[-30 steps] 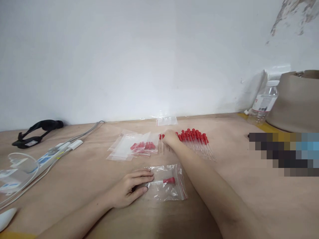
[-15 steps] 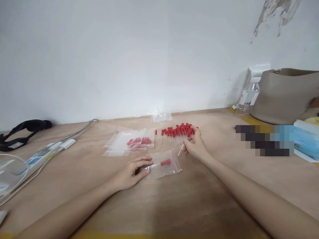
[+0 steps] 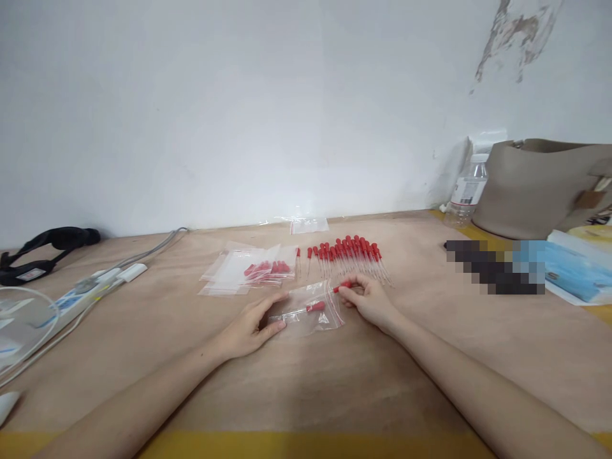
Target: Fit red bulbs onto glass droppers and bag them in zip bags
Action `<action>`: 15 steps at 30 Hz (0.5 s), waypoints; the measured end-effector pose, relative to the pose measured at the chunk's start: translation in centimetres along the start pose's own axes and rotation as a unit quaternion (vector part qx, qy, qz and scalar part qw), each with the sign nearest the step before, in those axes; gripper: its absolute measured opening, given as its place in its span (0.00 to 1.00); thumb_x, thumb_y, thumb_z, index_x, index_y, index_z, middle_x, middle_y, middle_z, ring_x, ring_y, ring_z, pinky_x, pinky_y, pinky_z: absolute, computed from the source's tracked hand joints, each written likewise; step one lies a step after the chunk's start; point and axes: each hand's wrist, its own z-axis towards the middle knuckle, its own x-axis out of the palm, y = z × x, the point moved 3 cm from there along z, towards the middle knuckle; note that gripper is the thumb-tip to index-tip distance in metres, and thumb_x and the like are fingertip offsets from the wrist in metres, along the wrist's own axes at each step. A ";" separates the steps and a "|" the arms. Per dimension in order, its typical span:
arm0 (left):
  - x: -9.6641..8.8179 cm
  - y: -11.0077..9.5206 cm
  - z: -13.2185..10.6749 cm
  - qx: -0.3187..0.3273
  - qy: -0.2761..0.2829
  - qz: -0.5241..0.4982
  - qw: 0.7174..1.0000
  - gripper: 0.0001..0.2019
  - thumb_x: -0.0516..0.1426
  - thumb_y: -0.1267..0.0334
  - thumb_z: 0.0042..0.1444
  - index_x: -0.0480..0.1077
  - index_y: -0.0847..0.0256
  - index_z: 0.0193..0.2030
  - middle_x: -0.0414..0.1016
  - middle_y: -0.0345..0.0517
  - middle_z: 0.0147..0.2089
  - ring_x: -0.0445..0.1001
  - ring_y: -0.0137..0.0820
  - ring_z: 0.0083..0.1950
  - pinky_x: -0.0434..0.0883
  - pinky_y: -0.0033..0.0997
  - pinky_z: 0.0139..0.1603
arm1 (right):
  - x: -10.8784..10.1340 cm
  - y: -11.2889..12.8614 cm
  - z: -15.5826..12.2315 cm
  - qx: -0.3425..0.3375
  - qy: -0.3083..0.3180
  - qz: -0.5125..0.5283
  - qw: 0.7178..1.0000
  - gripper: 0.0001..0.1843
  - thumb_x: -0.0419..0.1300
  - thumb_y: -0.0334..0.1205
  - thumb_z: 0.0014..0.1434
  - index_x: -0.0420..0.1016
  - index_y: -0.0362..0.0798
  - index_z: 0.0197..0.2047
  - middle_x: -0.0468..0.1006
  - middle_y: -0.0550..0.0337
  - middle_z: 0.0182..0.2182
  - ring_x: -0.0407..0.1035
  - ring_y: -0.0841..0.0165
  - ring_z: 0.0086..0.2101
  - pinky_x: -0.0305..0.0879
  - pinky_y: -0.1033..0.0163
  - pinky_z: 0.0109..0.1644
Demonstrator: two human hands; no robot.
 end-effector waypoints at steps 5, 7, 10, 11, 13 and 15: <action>0.1 0.1 0.0 0.015 0.002 0.004 1.000 0.24 0.52 0.59 0.55 0.54 0.58 0.58 0.63 0.49 0.57 0.63 0.36 0.55 0.64 0.39 0.53 | 0.9 0.5 0.0 -0.077 0.087 -0.171 0.978 0.17 0.61 0.48 0.44 0.72 0.44 0.33 0.68 0.65 0.21 0.61 0.74 0.23 0.59 0.67 0.27; 0.1 0.0 0.1 0.021 0.006 0.002 1.000 0.24 0.52 0.60 0.55 0.54 0.58 0.58 0.63 0.49 0.56 0.64 0.36 0.54 0.64 0.38 0.53 | 1.4 0.5 0.2 -0.088 0.072 -0.190 0.975 0.18 0.61 0.47 0.44 0.72 0.44 0.36 0.69 0.64 0.22 0.60 0.74 0.23 0.58 0.67 0.27; 0.1 -0.1 0.1 0.029 0.009 -0.003 1.000 0.23 0.52 0.61 0.55 0.54 0.58 0.58 0.63 0.49 0.56 0.65 0.35 0.53 0.64 0.37 0.52 | 1.6 0.1 0.5 -0.092 0.039 -0.214 0.972 0.18 0.61 0.45 0.44 0.72 0.44 0.37 0.71 0.62 0.24 0.61 0.74 0.23 0.58 0.67 0.27; 0.1 -0.2 0.2 0.030 0.007 -0.002 1.000 0.23 0.52 0.61 0.55 0.55 0.58 0.58 0.63 0.49 0.56 0.64 0.35 0.54 0.64 0.37 0.53 | 1.4 0.0 0.5 -0.092 0.031 -0.232 0.968 0.16 0.61 0.45 0.44 0.73 0.44 0.36 0.71 0.62 0.24 0.61 0.73 0.23 0.59 0.67 0.27; 0.1 -0.2 0.2 0.029 0.003 0.000 1.000 0.22 0.52 0.61 0.55 0.56 0.59 0.57 0.63 0.49 0.56 0.63 0.35 0.55 0.63 0.37 0.54 | 1.1 0.0 0.5 -0.099 0.025 -0.272 0.957 0.14 0.59 0.46 0.46 0.75 0.45 0.32 0.71 0.61 0.24 0.62 0.72 0.24 0.59 0.66 0.28; 0.1 -0.1 0.2 0.028 0.000 0.002 1.000 0.22 0.53 0.61 0.55 0.56 0.59 0.57 0.62 0.49 0.56 0.63 0.35 0.55 0.62 0.38 0.55 | 0.9 0.1 0.5 -0.116 0.024 -0.297 0.947 0.14 0.58 0.47 0.48 0.76 0.46 0.32 0.73 0.59 0.26 0.64 0.70 0.27 0.60 0.65 0.31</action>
